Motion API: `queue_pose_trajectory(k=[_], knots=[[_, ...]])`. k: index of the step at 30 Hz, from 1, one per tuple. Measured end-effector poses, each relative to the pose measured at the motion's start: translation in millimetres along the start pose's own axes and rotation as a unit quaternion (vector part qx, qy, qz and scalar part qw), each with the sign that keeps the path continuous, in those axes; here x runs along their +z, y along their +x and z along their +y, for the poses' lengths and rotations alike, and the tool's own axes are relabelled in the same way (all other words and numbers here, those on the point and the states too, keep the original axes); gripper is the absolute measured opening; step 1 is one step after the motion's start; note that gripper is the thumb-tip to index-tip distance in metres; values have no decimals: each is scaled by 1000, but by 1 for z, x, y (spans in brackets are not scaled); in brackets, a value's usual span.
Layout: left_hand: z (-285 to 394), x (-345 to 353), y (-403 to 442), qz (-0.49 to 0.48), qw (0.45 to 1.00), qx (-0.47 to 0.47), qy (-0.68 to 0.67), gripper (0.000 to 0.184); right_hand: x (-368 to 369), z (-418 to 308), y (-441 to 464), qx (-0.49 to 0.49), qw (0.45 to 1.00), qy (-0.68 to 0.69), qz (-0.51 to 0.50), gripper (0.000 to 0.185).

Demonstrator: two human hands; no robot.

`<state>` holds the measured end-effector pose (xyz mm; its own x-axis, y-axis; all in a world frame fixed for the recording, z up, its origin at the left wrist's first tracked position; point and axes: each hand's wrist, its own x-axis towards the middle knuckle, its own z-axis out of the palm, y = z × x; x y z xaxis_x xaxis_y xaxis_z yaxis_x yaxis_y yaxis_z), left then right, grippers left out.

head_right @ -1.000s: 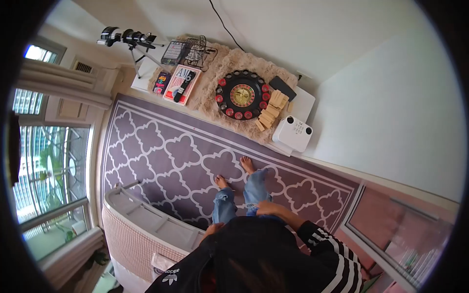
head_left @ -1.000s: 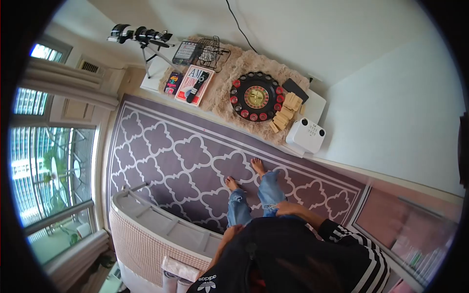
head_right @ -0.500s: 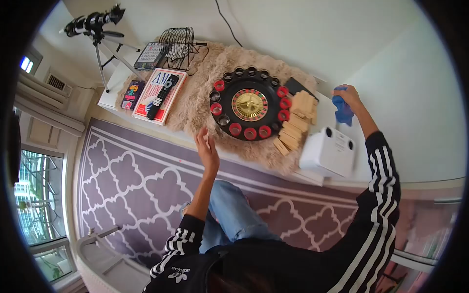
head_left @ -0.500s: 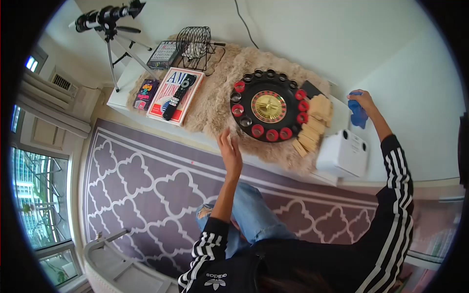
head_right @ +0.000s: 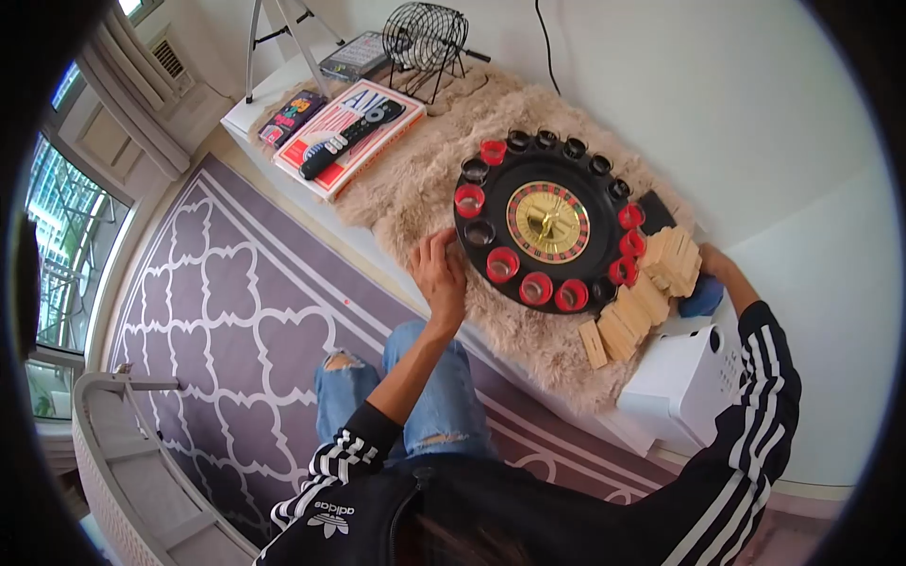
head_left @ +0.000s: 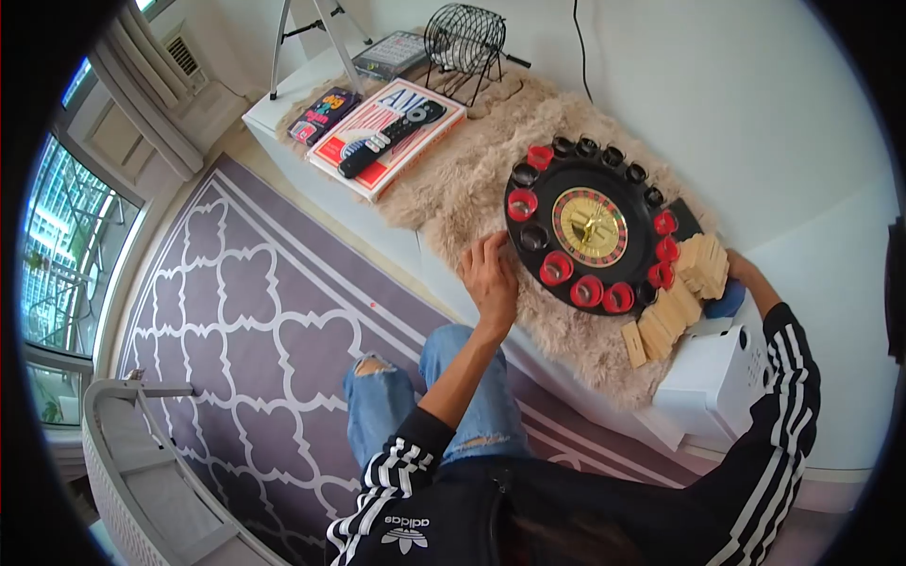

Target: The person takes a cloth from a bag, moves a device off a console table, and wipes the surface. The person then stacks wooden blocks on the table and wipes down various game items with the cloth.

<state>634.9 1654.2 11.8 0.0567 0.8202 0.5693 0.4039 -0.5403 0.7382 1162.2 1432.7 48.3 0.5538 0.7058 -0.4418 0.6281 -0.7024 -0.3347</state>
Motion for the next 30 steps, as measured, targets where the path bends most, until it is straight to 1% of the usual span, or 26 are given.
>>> queue_pose_trajectory(k=[2, 4, 6, 7, 8, 9, 10, 11, 12, 13, 14, 15, 16, 17, 18, 19, 21, 23, 24, 25, 26, 27, 28, 30], knots=[[1, -1, -1, -5, 1000, 4, 8, 33, -12, -45, -24, 94, 986, 138, 27, 23], [-1, 0, -1, -10, 999, 22, 40, 32, -37, -97, -59, 89, 985, 110, 97, 15], [-4, 2, 0, -9, 998, 34, 45, 31, -59, -104, -63, -36, 970, 185, 151, 14], [-5, 3, -2, -6, 998, 36, 51, 31, -74, -106, -66, -43, 972, 141, 180, 16], [-6, 2, -3, -14, 998, 38, 55, 29, -83, -128, -88, -54, 966, 56, 246, 18], [-6, 2, 0, -17, 997, 45, 59, 28, -88, -148, -110, -46, 941, -55, 330, 21], [-6, 2, -2, -19, 996, 50, 65, 27, -98, -152, -121, -51, 920, -85, 380, 25], [-5, 3, -5, -27, 996, 59, 56, 27, -104, -157, -133, -54, 896, -85, 433, 27], [-7, 4, -5, -11, 996, 64, 56, 27, -115, -165, -152, -30, 885, -99, 454, 30], [-8, 5, -2, 3, 996, 70, 57, 26, -123, -169, -173, -19, 861, -102, 498, 33], [-8, 4, -1, -5, 995, 79, 54, 26, -130, -171, -202, -52, 831, -95, 546, 36], [-8, 5, -2, -4, 996, 72, 57, 25, -129, -183, -244, -47, 827, -41, 559, 41], [-9, 5, -4, -2, 996, 63, 61, 25, -123, -190, -286, -47, 820, 27, 569, 41], [-11, 5, -5, -12, 996, 63, 61, 25, -111, -185, -330, -64, 854, 105, 506, 37], [-11, 5, -4, -9, 996, 67, 58, 24, -98, -182, -375, -69, 876, 182, 442, 33], [-12, 5, -4, -5, 996, 72, 53, 24, -67, -176, -415, -40, 888, 209, 408, 33], [-13, 3, -3, -9, 995, 80, 53, 24, 27, -154, -479, 71, 902, 211, 369, 35], [-12, 3, -4, -9, 995, 83, 52, 23, 135, -130, -511, 190, 909, 213, 305, 36], [-13, 1, -3, -17, 995, 91, 49, 23, 189, -123, -513, 222, 908, 238, 263, 37], [-14, 0, -3, -25, 994, 101, 47, 23, 231, -148, -500, 152, 922, 281, 221, 31], [-13, 1, -3, -27, 993, 102, 48, 23, 306, -121, -490, 206, 858, 440, 167, 29], [-14, 1, -3, -30, 993, 106, 47, 23, 380, -105, -484, 205, 864, 434, 155, 39], [-16, -1, -4, -33, 992, 110, 46, 23, 447, -88, -479, 220, 861, 439, 134, 37], [-17, -4, -4, -37, 992, 114, 44, 24, 591, -58, -472, 266, 831, 475, 115, 35]])
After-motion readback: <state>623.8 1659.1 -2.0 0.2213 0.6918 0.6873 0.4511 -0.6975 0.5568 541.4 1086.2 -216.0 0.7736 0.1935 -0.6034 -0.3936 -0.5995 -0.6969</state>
